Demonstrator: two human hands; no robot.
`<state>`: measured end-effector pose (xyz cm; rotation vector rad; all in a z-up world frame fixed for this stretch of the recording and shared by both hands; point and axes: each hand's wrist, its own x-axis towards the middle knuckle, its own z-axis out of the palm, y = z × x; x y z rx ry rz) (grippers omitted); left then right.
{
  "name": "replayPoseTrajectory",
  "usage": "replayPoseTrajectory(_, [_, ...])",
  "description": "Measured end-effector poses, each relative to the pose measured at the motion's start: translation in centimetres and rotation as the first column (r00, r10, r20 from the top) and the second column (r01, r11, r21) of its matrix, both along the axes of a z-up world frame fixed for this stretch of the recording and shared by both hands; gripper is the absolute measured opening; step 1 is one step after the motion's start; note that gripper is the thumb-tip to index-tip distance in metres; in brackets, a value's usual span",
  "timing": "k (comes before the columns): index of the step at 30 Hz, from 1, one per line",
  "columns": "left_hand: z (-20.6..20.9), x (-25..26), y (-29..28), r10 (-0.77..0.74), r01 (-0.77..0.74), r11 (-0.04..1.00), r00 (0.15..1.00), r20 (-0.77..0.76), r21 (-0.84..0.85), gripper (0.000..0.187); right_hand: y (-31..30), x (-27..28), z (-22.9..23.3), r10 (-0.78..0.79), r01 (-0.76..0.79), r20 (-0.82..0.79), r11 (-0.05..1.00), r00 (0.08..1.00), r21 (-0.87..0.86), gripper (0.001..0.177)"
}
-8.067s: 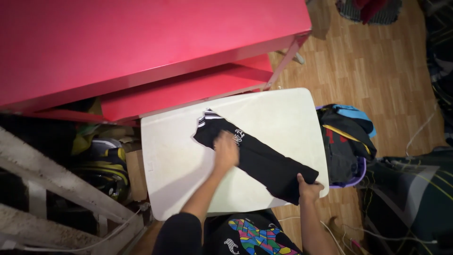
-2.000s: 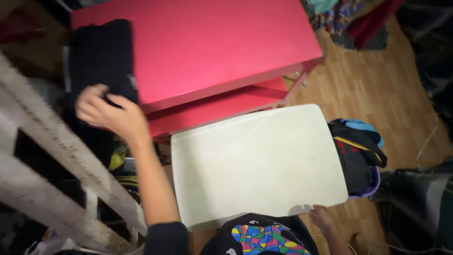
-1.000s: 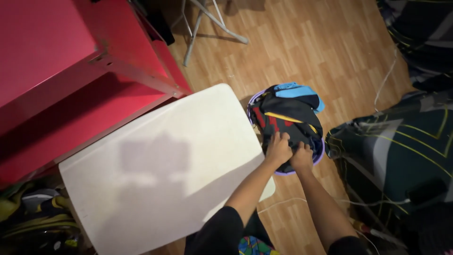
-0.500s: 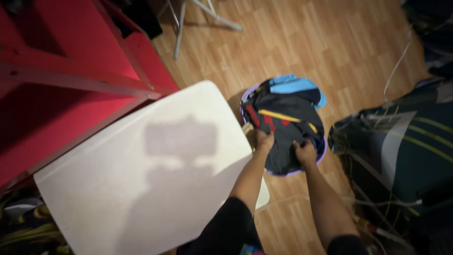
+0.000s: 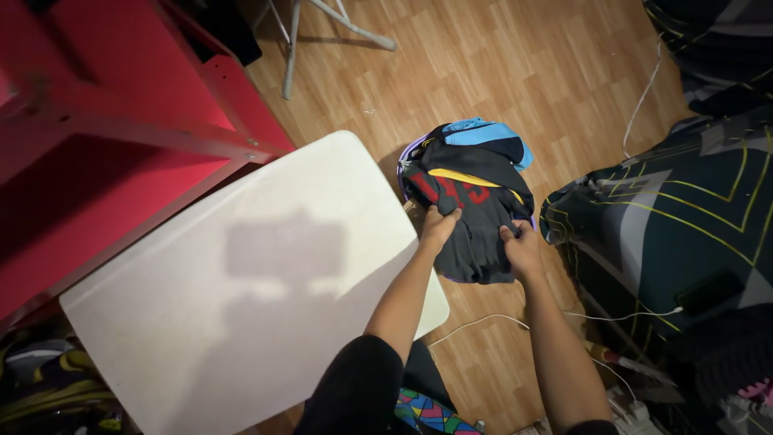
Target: Folding a black shirt and a pair of gray shorts on a small white table.
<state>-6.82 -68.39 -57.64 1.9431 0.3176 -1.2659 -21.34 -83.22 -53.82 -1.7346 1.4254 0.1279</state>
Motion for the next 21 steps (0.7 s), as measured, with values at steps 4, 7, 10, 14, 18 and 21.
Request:
replayPoseTrajectory(4, [11.2,1.7,1.2,-0.018,0.007,0.986,0.998,-0.061,-0.167,0.094,-0.1,-0.6,2.5,0.028,-0.03,-0.081,0.999,0.996,-0.026,0.024])
replayPoseTrajectory(7, [16.8,1.7,2.6,-0.035,0.019,0.976,0.997,-0.068,-0.216,0.097,0.5,-1.2,6.2,0.015,-0.02,-0.097,0.999,0.995,-0.049,0.027])
replayPoseTrajectory(10, [21.3,1.3,4.9,-0.082,0.072,0.97,0.996,-0.031,-0.234,0.095,3.1,0.3,15.7,-0.026,0.04,0.141,0.994,0.99,-0.099,0.032])
replayPoseTrajectory(14, [34.7,0.7,10.5,-0.143,0.147,0.944,0.989,0.035,-0.295,0.086,7.9,1.8,31.8,0.072,-0.029,0.389,0.993,0.919,-0.115,0.043])
replayPoseTrajectory(18, [41.3,-1.1,17.2,-0.069,0.171,0.895,0.966,0.25,-0.413,0.048,13.1,1.7,43.3,0.206,-0.16,0.558,0.978,0.804,-0.13,0.036])
replayPoseTrajectory(21, [47.2,-1.7,23.4,-0.035,0.281,0.735,0.925,0.379,-0.617,0.024,15.9,0.3,48.4,0.238,-0.17,0.62,0.971,0.747,-0.169,0.036])
